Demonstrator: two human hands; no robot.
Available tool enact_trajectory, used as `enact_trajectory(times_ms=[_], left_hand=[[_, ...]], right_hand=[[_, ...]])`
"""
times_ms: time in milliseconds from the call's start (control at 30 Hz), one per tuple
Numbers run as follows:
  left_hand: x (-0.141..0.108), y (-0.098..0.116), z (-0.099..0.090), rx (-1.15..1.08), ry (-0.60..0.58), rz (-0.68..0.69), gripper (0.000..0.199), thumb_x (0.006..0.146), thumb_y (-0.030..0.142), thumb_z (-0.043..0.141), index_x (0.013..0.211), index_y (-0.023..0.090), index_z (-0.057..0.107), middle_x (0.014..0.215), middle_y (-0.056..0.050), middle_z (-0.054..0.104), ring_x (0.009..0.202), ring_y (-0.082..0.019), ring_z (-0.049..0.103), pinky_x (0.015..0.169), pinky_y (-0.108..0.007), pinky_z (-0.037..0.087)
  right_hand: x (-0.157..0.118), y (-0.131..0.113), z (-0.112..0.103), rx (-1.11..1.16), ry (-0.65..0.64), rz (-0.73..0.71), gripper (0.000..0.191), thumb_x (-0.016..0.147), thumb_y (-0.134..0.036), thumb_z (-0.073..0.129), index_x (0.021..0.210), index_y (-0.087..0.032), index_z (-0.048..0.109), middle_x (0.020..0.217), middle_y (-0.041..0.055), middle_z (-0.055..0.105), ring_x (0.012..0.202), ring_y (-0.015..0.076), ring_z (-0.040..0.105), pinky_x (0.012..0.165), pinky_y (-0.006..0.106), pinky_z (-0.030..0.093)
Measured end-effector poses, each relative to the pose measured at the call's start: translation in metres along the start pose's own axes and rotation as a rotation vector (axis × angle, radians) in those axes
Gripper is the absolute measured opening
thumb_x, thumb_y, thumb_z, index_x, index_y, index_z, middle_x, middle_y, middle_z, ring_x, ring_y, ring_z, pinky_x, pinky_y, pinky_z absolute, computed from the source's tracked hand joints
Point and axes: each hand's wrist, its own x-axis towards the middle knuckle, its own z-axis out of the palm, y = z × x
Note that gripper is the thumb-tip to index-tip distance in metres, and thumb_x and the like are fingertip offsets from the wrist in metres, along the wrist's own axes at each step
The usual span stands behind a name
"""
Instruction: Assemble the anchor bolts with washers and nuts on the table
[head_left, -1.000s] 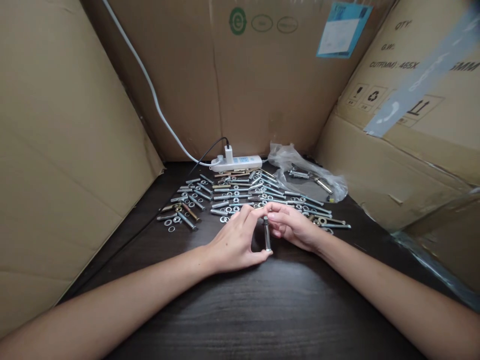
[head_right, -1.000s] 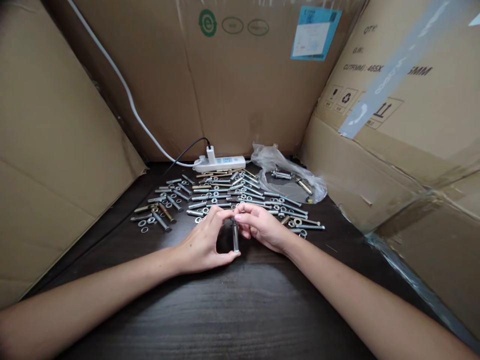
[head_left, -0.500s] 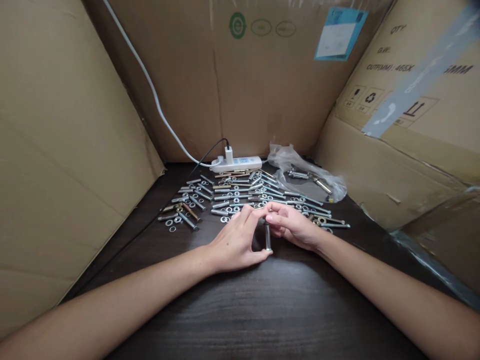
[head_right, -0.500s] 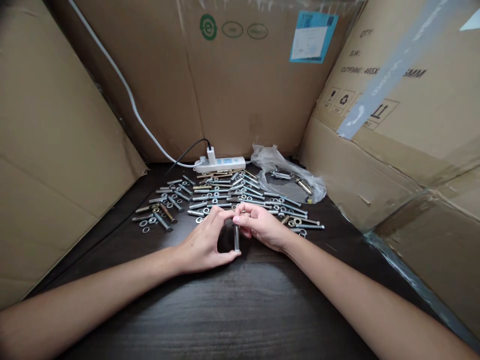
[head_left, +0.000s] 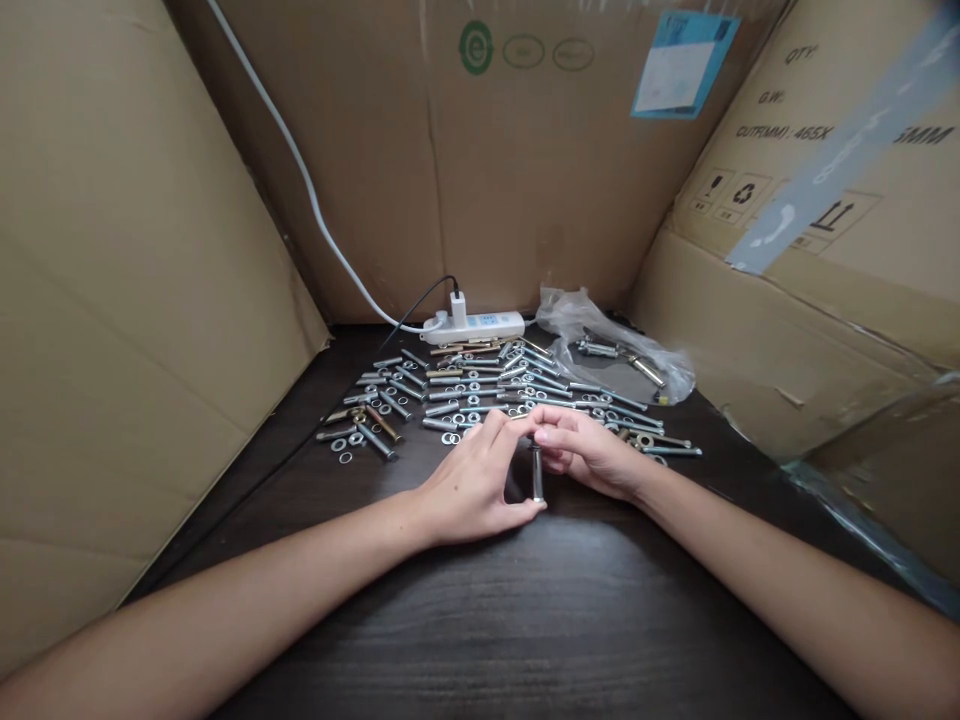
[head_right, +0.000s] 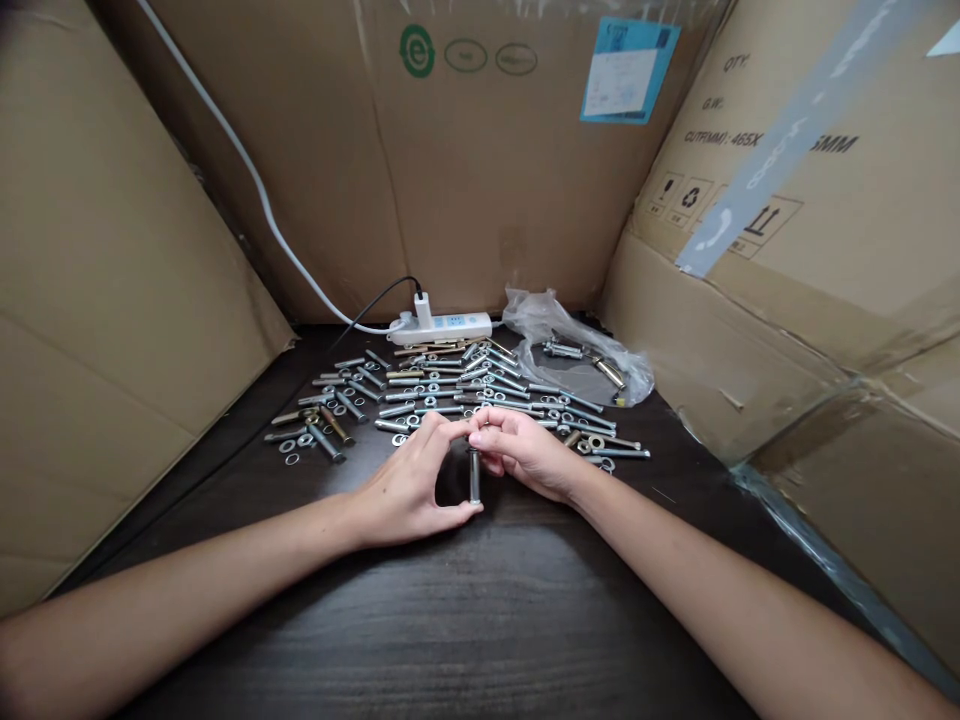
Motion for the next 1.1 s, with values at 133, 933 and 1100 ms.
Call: enact_trajectory(times_ms=[133,933,1100], left_hand=[[0.0002,0.0,-0.0002,-0.018,0.013,0.004,0.07,0.07,0.032,0.068,0.127,0.022,0.03,0.107,-0.007,0.045,0.097,-0.024,0.048,0.087,-0.042,0.045],[-0.0003,0.0,-0.0002,0.028,-0.014,-0.001,0.07,0.071,0.035,0.067,0.128,0.021,0.028,0.103,-0.007,0.044,0.09,-0.022,0.048,0.084,-0.04,0.045],[-0.0005,-0.0013,0.0007,0.02,-0.007,0.016,0.066,0.072,0.035,0.067,0.124,0.02,0.03,0.109,-0.008,0.045,0.095,-0.023,0.047,0.085,-0.04,0.044]], right_hand=[[0.0004,0.0005,-0.0007,0.059,0.034,0.016,0.017,0.074,-0.026,0.066,0.084,-0.016,0.058,0.061,-0.0042,0.046,0.051,0.0059,0.039,0.048,0.018,0.033],[0.0008,0.0006,-0.0022,0.035,0.013,0.009,0.011,0.074,-0.021,0.063,0.082,-0.013,0.062,0.066,-0.0012,0.051,0.052,0.0063,0.042,0.047,0.019,0.034],[-0.0001,0.0004,0.0001,0.043,0.007,-0.004,0.016,0.074,-0.025,0.067,0.078,-0.016,0.055,0.061,-0.0042,0.046,0.051,0.0054,0.04,0.049,0.017,0.034]])
